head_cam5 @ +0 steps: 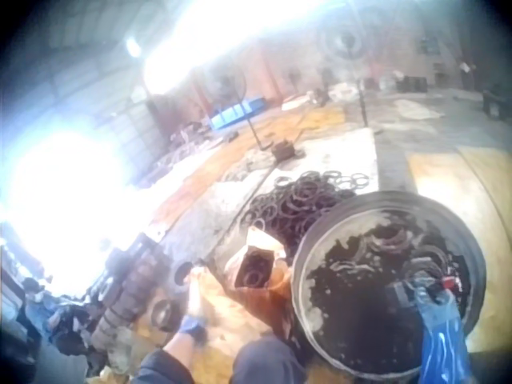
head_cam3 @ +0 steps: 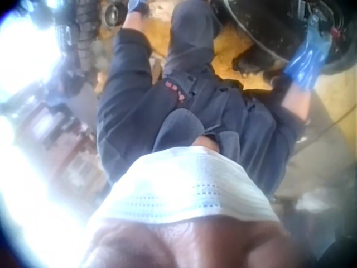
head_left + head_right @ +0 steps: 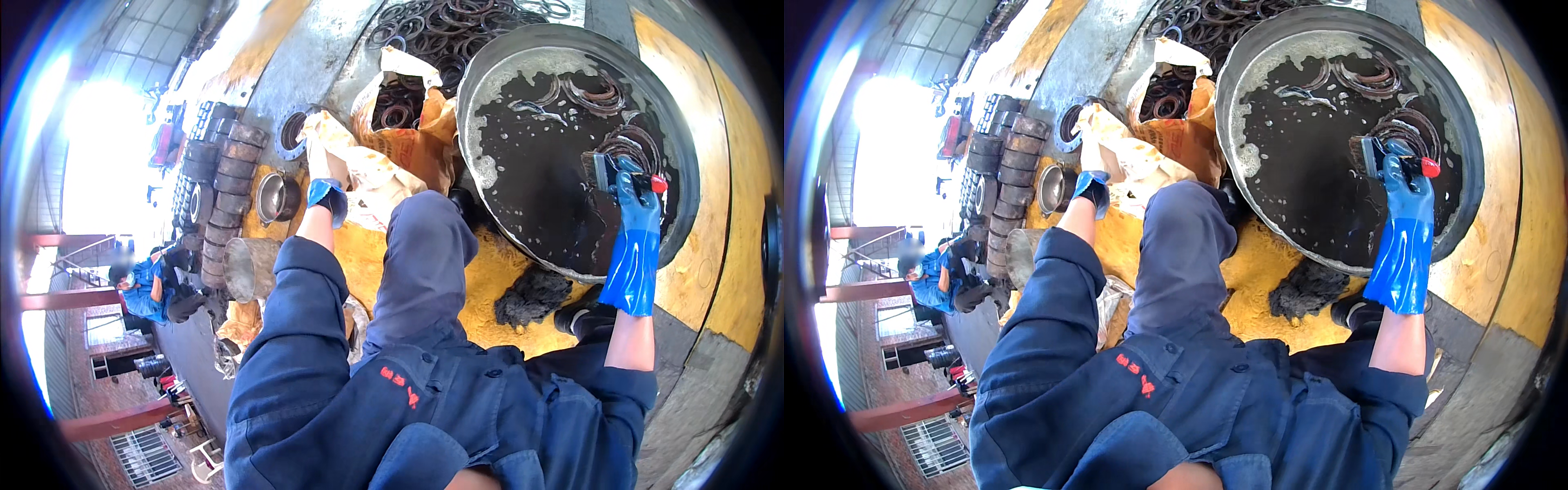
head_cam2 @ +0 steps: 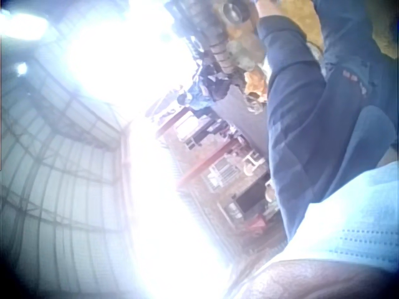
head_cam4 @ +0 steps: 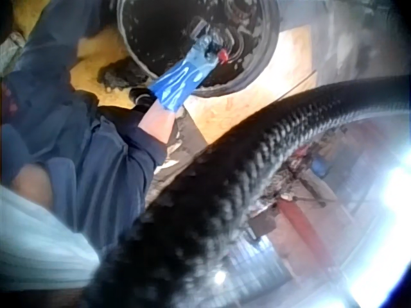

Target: The person repeatedly scrubs small, dark metal rings with a red-handled brush over a large circular basin filled with dark liquid. After scrubbing each ring, the person places it into a nearby white sack. The process is repeated for multiple rings throughout the clip.

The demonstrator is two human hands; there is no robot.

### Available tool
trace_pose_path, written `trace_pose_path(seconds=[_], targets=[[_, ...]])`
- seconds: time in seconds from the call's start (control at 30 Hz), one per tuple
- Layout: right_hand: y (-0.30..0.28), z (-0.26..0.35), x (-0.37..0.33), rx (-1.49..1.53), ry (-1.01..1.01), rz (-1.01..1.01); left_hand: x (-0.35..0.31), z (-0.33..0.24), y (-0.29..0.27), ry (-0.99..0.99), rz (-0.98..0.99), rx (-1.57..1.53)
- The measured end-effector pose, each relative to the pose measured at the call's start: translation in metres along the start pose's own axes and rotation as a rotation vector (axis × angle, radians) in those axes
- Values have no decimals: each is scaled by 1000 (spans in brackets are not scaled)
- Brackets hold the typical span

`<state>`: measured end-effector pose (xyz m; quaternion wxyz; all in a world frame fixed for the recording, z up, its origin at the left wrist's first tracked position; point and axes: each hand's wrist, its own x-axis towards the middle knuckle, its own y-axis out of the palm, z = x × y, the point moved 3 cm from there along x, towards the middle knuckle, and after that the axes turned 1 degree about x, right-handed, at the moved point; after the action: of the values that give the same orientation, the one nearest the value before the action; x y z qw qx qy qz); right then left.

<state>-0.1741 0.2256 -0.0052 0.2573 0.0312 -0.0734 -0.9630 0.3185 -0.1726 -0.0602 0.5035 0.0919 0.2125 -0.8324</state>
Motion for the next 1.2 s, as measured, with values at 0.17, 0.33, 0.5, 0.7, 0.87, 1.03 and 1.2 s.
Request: trace_pose_path(seconds=[0.17, 0.33, 0.5, 0.7, 0.87, 1.03, 1.2], targets=[[5, -1, -8, -22, 70, 123, -17, 5, 70, -204, 303, -979], [30, 9, -49, -567, 170, 445, -16, 32, 110, -598, -18, -2587], [33, 12, -63, -1223, 49, 570, -38, 118, -187, -160, -509, -1944], [21, 7, -68, -1229, 94, 665, -27, 28, -382, 603, -140, -2125], [16, 6, -72, -1240, 53, 702, 1, -60, -475, 605, -273, -1777], [11, -5, -69, -1292, 141, 792, 11, -91, -544, 526, -375, -1513], [16, 6, -74, -1293, 114, 877, 19, -94, -555, 473, -528, -1263]])
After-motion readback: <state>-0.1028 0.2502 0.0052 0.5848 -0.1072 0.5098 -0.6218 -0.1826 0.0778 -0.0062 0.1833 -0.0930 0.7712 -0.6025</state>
